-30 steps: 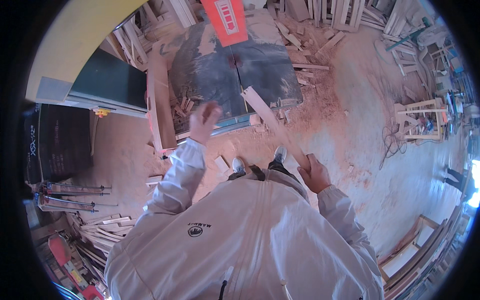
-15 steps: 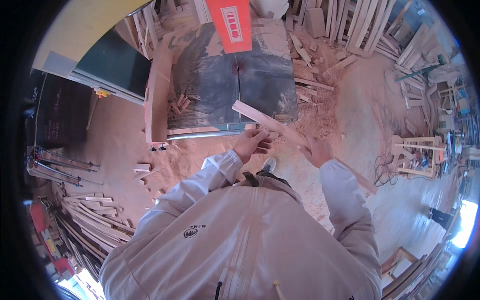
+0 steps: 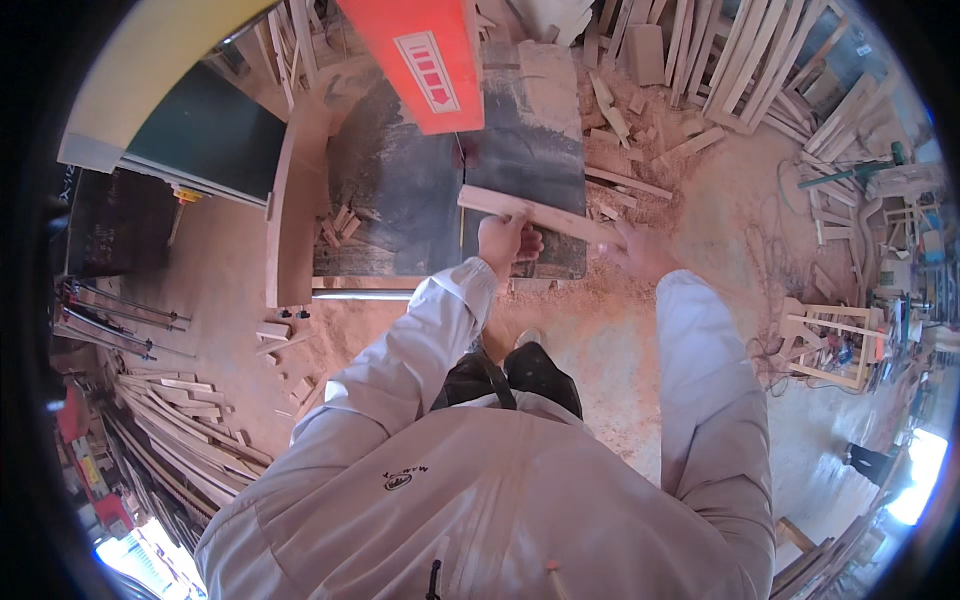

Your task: The person feeds long wooden planks through a table saw, guiding them with both hands to cut them into shorter pieces. The cut pieces are set aside on the saw table as the person continues to process additional planks.

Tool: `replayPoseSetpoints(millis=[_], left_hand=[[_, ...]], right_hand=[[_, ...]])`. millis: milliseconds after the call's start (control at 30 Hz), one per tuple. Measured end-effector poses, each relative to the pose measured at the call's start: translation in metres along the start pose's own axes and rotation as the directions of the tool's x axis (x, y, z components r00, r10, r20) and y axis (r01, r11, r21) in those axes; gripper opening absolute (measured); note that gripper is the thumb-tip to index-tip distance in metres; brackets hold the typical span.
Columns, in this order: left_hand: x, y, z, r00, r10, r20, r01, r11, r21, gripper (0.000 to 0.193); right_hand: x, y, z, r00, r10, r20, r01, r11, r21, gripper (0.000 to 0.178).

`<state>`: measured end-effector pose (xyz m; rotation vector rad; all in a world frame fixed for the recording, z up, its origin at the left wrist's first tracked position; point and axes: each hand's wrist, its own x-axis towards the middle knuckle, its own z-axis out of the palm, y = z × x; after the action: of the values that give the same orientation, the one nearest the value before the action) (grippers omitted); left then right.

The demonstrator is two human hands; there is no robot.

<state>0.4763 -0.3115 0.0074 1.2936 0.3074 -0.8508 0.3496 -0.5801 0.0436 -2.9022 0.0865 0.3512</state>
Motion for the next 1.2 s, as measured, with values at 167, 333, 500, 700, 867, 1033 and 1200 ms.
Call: replayPoseSetpoints(millis=[167, 333, 500, 700, 867, 1033, 1200], left_hand=[[0.017, 0.016, 0.018, 0.994, 0.029, -0.107, -0.041, 0.993, -0.107, 0.032], [0.027, 0.022, 0.029, 0.968, 0.090, -0.233, -0.125, 0.982, -0.141, 0.033], [0.035, 0.030, 0.042, 0.943, 0.130, -0.306, -0.180, 0.973, -0.143, 0.034], [0.044, 0.033, 0.044, 0.938, 0.140, -0.316, -0.192, 0.972, -0.139, 0.030], [0.051, 0.036, 0.049, 0.942, 0.141, -0.305, -0.192, 0.971, -0.145, 0.029], [0.053, 0.037, 0.048, 0.948, 0.118, -0.296, -0.178, 0.966, -0.187, 0.029], [0.054, 0.039, 0.053, 0.941, 0.127, -0.315, -0.187, 0.967, -0.170, 0.029]], right_hand=[[0.039, 0.032, 0.007, 0.989, -0.130, -0.076, 0.125, 0.989, -0.073, 0.060], [0.074, 0.030, -0.018, 0.993, -0.118, 0.005, 0.118, 0.988, -0.098, 0.058], [0.097, 0.051, -0.018, 0.971, -0.230, -0.059, 0.224, 0.970, -0.097, 0.053], [0.107, 0.047, -0.028, 0.971, -0.238, -0.021, 0.234, 0.965, -0.119, 0.053], [0.115, 0.058, -0.025, 0.981, -0.195, 0.013, 0.195, 0.966, -0.172, 0.060], [0.121, 0.063, -0.021, 0.978, -0.207, 0.022, 0.207, 0.963, -0.174, 0.063], [0.126, 0.075, -0.011, 0.969, -0.246, -0.028, 0.239, 0.958, -0.155, 0.065]])
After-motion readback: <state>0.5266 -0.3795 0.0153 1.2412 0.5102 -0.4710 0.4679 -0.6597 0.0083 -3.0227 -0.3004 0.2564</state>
